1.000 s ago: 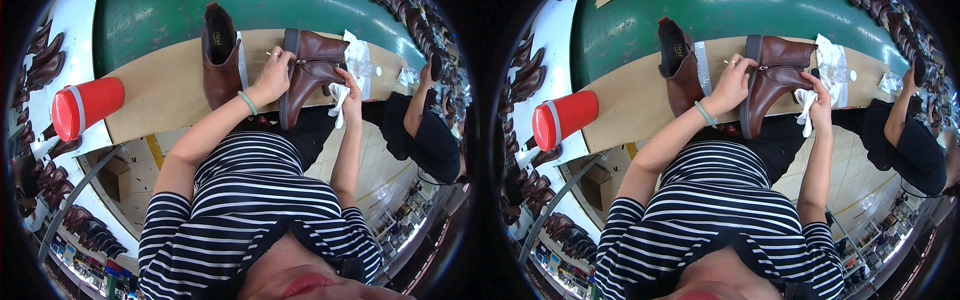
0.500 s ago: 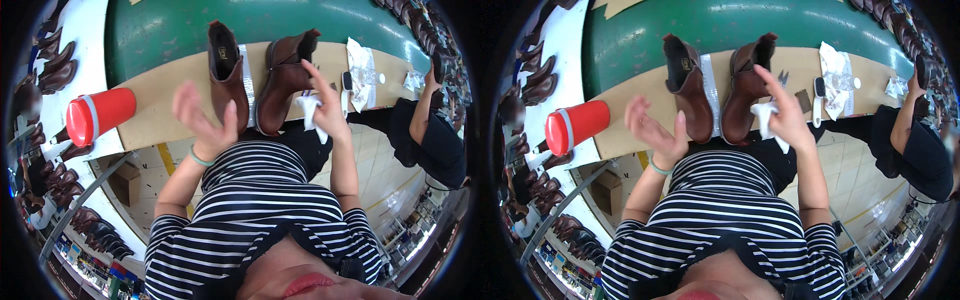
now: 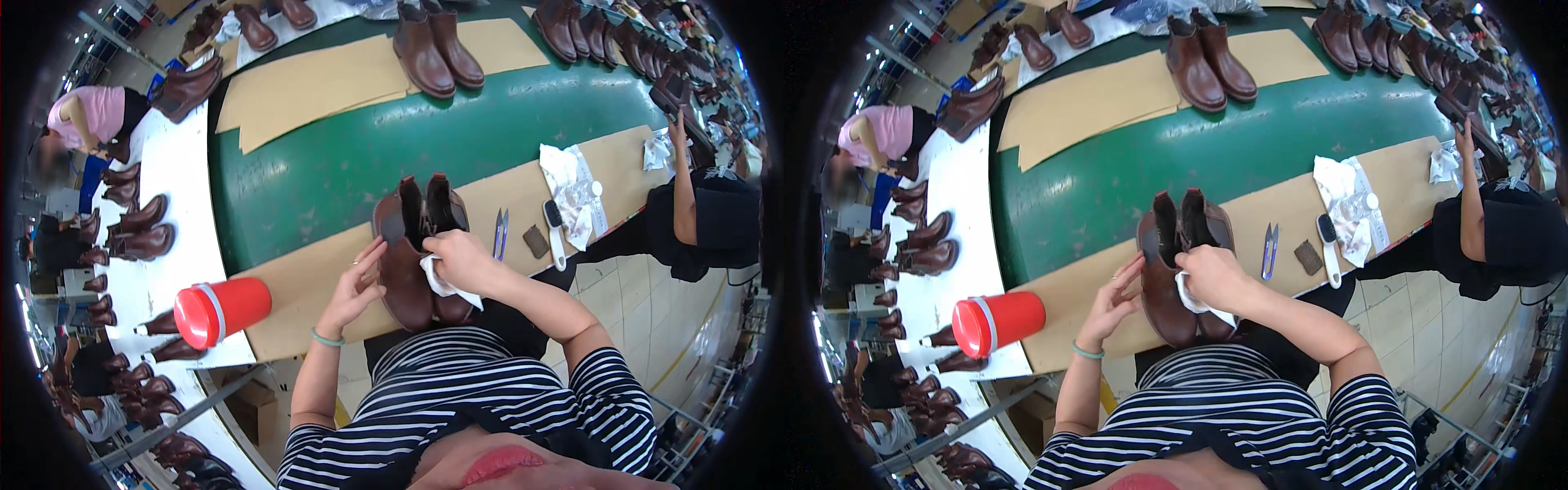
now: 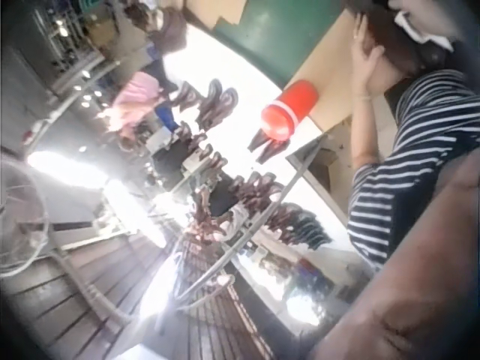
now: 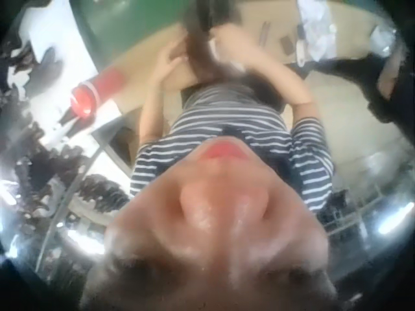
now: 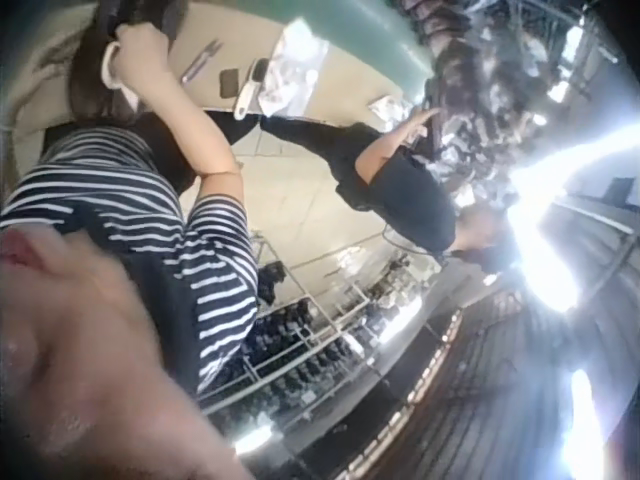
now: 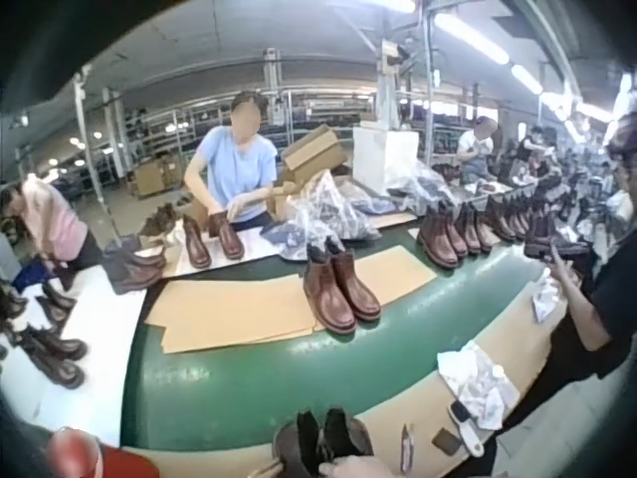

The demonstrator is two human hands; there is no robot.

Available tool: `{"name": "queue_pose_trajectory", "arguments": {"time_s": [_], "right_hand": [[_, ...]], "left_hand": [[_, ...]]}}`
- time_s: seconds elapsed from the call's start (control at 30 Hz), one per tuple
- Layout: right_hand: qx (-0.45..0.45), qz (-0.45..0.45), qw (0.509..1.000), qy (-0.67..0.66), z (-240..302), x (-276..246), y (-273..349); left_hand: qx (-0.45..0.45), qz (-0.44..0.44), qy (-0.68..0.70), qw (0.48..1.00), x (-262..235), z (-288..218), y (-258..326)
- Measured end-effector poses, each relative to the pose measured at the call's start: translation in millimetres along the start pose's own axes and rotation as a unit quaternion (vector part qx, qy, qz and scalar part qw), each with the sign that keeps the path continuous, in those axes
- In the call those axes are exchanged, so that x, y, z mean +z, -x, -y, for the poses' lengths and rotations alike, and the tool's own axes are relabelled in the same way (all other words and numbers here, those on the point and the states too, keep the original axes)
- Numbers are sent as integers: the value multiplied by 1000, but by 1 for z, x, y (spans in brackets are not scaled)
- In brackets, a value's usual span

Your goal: Cleaning and inspecting leather boots on a factory production line.

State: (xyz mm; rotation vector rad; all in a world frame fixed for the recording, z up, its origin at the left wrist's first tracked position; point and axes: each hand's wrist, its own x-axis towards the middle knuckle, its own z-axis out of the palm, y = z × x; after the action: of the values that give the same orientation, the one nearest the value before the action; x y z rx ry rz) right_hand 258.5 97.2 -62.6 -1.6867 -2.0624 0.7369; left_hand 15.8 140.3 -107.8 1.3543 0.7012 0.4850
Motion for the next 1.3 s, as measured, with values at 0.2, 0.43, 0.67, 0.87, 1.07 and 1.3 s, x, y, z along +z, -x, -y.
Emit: {"name": "queue_pose_trajectory", "arguments": {"time_s": [0.2, 0.43, 0.67, 0.87, 1.07, 1.3], "right_hand": [[113, -44, 992, -21, -60, -126, -31], [71, -80, 975, 194, -191, -271, -140], [203, -122, 931, 277, -380, -325, -217], [188, -81, 960, 188, -387, -266, -188], [219, -119, 962, -114, -257, -274, -70], [278, -267, 834, -395, -197, -260, 122]], "left_hand": [[0, -152, -7, 988, -43, -2, -67], [83, -163, -203, 962, -64, -26, -195], [208, -139, -376, 892, -49, -83, -398], [194, -171, -524, 811, -27, -100, -533], [12, -115, -564, 818, -43, -90, -599], [156, -164, -571, 789, -63, -87, -573]]}}
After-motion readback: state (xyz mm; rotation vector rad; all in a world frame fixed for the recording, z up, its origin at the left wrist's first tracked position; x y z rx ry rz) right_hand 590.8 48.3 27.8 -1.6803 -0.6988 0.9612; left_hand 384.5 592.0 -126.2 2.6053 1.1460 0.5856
